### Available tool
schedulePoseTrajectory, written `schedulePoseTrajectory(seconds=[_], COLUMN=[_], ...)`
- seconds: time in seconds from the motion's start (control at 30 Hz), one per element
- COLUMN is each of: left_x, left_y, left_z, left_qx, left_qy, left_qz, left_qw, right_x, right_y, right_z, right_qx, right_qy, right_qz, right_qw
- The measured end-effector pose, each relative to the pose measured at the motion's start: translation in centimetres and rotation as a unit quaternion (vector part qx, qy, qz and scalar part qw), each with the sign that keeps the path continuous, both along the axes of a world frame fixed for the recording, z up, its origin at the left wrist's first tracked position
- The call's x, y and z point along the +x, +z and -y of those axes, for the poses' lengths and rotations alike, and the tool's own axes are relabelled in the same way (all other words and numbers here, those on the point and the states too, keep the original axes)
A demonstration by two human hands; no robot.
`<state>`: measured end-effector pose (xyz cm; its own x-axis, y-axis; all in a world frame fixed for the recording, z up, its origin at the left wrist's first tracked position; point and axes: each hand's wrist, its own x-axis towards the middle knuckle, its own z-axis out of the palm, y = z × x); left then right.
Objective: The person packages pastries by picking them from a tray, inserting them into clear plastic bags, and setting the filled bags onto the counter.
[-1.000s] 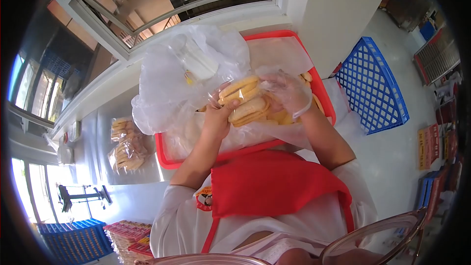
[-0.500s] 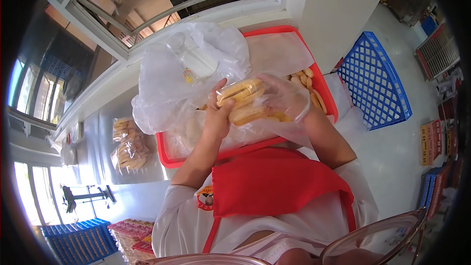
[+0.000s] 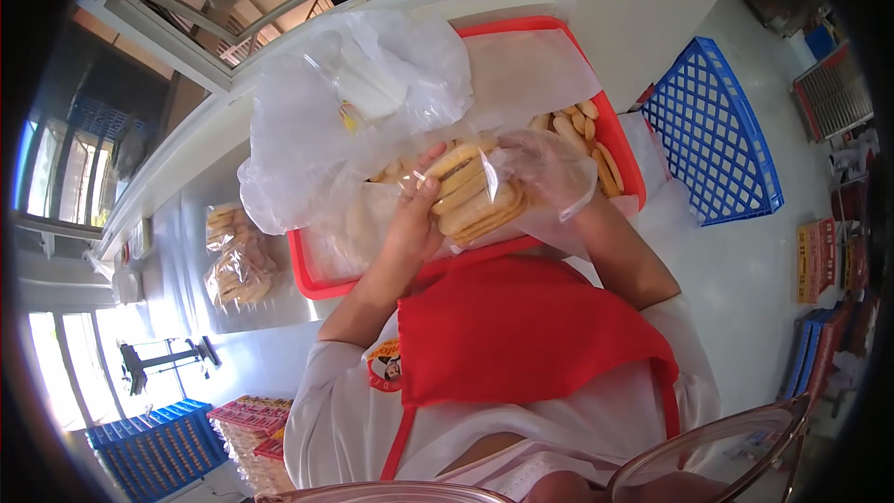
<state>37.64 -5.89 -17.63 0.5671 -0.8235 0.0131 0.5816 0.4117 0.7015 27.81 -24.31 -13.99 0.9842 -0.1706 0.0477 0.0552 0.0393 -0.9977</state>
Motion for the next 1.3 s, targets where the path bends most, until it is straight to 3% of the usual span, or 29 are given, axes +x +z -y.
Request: schedulePoseTrajectory(seconds=[0.07, 0.13, 0.17, 0.23, 0.3, 0.4, 0.53, 0.63, 0.67, 0.73, 0.83, 0.9, 1.1, 1.13, 1.23, 1.3], left_x=[0.1, 0.2, 0.2, 0.1, -0.4, -1.3, -0.9, 0.5, 1.0, 2.9, 5.1, 5.2, 8.1, 8.0, 8.2, 7.7], left_y=[0.8, 0.7, 0.4, -0.2, -0.6, -0.6, -2.2, -2.8, -2.3, -3.2, -5.0, -4.2, -11.0, -11.4, -12.5, -11.8], left_z=[-0.2, -0.5, -0.6, -1.1, -2.0, -3.5, -6.6, -10.0, -11.4, -15.4, -22.3, -26.5, -39.3, -40.1, -40.4, -39.1], left_qx=[0.024, 0.035, 0.034, 0.029, 0.020, 0.082, 0.146, 0.087, 0.065, 0.002, -0.078, -0.036, 0.179, 0.267, 0.375, 0.573], left_qy=[-0.005, -0.010, -0.014, -0.021, -0.024, -0.002, 0.010, -0.007, -0.017, -0.016, 0.008, 0.119, 0.207, 0.262, 0.411, 0.552], left_qz=[-0.045, -0.072, -0.078, -0.100, -0.135, -0.059, -0.064, -0.127, -0.144, -0.117, -0.129, -0.118, -0.149, -0.131, -0.087, 0.119], left_qw=[0.999, 0.997, 0.996, 0.994, 0.990, 0.995, 0.987, 0.988, 0.987, 0.993, 0.989, 0.985, 0.950, 0.918, 0.826, 0.594], right_x=[-1.0, -1.2, -1.0, -0.7, -1.1, -1.7, -1.4, -1.2, -1.0, -1.0, -0.5, -0.2, -0.5, -0.6, -0.5, -0.5], right_y=[3.1, 2.4, -0.2, 0.2, 1.5, -0.2, -1.1, -2.9, -2.3, -3.1, -3.6, -1.0, -2.9, -3.0, -3.0, -2.5], right_z=[-1.2, -1.5, -1.0, -1.8, -3.1, -3.5, -5.3, -6.4, -6.3, -5.2, -3.5, -2.1, -0.2, -0.2, -0.2, -0.1], right_qx=[0.207, 0.220, 0.132, 0.132, 0.305, -0.013, 0.047, 0.095, 0.095, 0.066, 0.103, -0.007, 0.093, 0.102, 0.089, 0.033], right_qy=[0.071, 0.100, 0.095, 0.076, 0.047, 0.040, 0.131, 0.176, 0.174, 0.093, 0.020, 0.004, -0.045, -0.043, -0.043, -0.052], right_qz=[-0.013, 0.000, 0.019, -0.008, -0.101, -0.150, -0.163, -0.057, -0.013, -0.128, -0.066, -0.124, -0.116, -0.114, -0.137, -0.188], right_qw=[0.976, 0.970, 0.986, 0.988, 0.946, 0.988, 0.977, 0.978, 0.980, 0.985, 0.992, 0.992, 0.988, 0.987, 0.986, 0.980])
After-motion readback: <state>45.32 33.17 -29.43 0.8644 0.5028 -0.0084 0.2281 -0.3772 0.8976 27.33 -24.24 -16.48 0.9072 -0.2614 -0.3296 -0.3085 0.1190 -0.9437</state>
